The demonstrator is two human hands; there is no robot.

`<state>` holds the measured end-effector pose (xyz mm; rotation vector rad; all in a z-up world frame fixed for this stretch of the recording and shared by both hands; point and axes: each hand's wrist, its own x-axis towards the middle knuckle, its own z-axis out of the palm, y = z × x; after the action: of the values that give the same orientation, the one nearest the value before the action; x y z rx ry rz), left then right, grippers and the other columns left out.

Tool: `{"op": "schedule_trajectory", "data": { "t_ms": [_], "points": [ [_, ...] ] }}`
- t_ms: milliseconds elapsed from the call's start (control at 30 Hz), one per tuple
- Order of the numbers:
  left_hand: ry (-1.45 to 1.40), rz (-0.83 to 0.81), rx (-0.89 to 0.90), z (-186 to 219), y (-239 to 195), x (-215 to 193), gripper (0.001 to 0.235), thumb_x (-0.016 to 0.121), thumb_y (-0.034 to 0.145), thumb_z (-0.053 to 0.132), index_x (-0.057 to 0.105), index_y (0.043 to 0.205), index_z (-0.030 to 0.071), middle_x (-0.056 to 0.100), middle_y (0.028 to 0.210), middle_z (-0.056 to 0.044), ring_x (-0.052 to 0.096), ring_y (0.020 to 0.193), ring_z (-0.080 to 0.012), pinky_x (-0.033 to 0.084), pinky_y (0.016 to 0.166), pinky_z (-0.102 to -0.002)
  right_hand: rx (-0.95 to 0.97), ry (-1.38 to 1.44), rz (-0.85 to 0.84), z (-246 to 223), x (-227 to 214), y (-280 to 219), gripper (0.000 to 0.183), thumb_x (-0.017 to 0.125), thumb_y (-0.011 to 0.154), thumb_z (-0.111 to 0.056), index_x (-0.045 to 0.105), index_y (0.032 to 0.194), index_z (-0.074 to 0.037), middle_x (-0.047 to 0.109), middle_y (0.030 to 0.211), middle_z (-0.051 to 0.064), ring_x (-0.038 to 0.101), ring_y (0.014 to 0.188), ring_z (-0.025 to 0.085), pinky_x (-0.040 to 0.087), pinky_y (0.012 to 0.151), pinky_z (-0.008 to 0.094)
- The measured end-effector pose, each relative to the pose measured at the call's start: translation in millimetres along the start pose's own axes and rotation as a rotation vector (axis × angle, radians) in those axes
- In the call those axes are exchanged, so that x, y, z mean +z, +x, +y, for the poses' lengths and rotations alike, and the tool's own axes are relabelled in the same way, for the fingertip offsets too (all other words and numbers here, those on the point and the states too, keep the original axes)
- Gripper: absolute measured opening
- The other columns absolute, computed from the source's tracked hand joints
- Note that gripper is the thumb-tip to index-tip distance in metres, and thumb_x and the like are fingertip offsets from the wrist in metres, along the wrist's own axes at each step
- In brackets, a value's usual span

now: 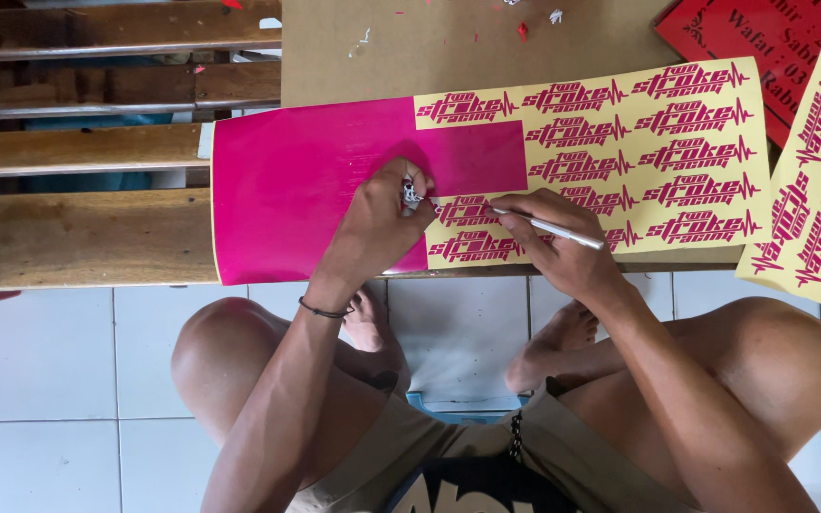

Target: The person uses a white weeding tool to remove excess vinyl from a sheet of pink stickers with red text. They carefully pick out the small pieces of vinyl from around the letters and shapes, placing the removed pieces on the table.

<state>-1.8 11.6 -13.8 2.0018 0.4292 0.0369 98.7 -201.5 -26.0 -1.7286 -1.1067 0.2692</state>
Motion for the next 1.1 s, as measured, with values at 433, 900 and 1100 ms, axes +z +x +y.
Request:
{"op": "schedule_trajectory", "data": {
  "t_ms": [433, 900, 1100],
  "points": [
    [-0.043, 0.058, -0.184, -1.0, 4.3, 5.1, 0.022, 0.046, 0.09, 0.012, 0.049, 0.111, 0.007, 0.057, 0.08, -0.016, 0.061, 0.072, -0.0276, 0.046, 0.065, -0.04, 0.016, 0.047, -0.001, 1.7, -1.6, -0.4, 0.027, 0.055, 0.102, -0.017, 0.065, 0.12, -0.001, 0.067, 0.09, 0.019, 0.057, 0.061, 0.015, 0.048, 0.059, 0.03],
    [-0.566, 0.074, -0.055, 26.0, 6.8, 0.4, 0.038, 0.061, 0.097, 0.037, 0.069, 0.077, 0.005, 0.054, 0.066, -0.007, 0.059, 0.057, -0.0119, 0.047, 0.053, -0.023, 0.249, 0.259, 0.305, 12.2, -31.1, -2.5, 0.022, 0.047, 0.107, -0.011, 0.059, 0.115, 0.006, 0.067, 0.093, 0.023, 0.07, 0.081, 0.028, 0.059, 0.071, 0.034],
    [-0.672, 0.012, -0.014, 49.8, 10.7, 7.5, 0.025, 0.059, 0.099, 0.021, 0.072, 0.097, 0.0, 0.068, 0.083, -0.013, 0.059, 0.065, -0.0103, 0.052, 0.055, -0.02, 0.256, 0.231, 0.223, 18.9, -29.7, 3.4, 0.014, 0.054, 0.102, -0.002, 0.06, 0.11, 0.007, 0.067, 0.09, 0.022, 0.071, 0.076, 0.025, 0.06, 0.068, 0.03]
  ]
}}
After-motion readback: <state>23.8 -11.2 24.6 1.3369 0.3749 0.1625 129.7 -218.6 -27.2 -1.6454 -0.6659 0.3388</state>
